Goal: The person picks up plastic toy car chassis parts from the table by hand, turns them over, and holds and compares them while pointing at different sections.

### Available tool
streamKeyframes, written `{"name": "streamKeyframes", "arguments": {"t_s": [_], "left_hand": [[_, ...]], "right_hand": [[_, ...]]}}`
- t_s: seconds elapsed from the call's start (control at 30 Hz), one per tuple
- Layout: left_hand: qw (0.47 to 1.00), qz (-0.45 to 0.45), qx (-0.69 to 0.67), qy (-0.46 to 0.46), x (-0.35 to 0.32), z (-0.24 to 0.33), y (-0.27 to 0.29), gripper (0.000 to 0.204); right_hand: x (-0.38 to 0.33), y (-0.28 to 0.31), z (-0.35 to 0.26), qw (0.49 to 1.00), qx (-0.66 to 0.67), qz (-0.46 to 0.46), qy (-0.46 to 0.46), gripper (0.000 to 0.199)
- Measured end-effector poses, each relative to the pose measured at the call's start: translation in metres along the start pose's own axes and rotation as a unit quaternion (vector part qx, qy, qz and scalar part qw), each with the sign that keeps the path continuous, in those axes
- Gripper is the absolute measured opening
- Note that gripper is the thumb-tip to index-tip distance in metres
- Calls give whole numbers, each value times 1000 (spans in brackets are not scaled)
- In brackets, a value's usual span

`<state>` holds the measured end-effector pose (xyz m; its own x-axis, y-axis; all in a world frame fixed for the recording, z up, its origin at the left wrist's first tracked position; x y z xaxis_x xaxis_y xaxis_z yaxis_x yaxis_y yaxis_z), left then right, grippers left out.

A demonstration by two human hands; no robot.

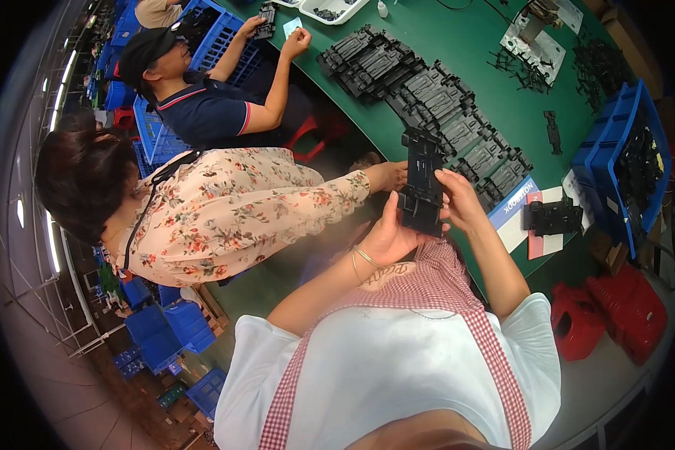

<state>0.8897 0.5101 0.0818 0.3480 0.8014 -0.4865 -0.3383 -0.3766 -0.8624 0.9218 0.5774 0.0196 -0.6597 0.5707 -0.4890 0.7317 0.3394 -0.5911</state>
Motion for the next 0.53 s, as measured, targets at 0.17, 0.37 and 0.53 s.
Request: {"name": "streamKeyframes", "arguments": {"t_s": [0.17,0.37,0.53], "left_hand": [[1000,7,3,-3,1,0,1,85],[1000,10,9,-5,0,0,1,86],[1000,17,11,-13,0,1,2,86]], "right_hand": [[-1,0,1,1000,7,-4,1,17],[0,0,2,1000,5,-3,-2,16],[1,-1,0,1000,1,-9,3,16]]}}
Point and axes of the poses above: each hand's wrist, its own x-axis towards the middle knuckle, its own y-axis out of the back of the hand, z = x × y, the point moved 10 cm from there along x, towards the middle knuckle, and after that the axes turned 15 degrees about -x, right-handed, at the moved point
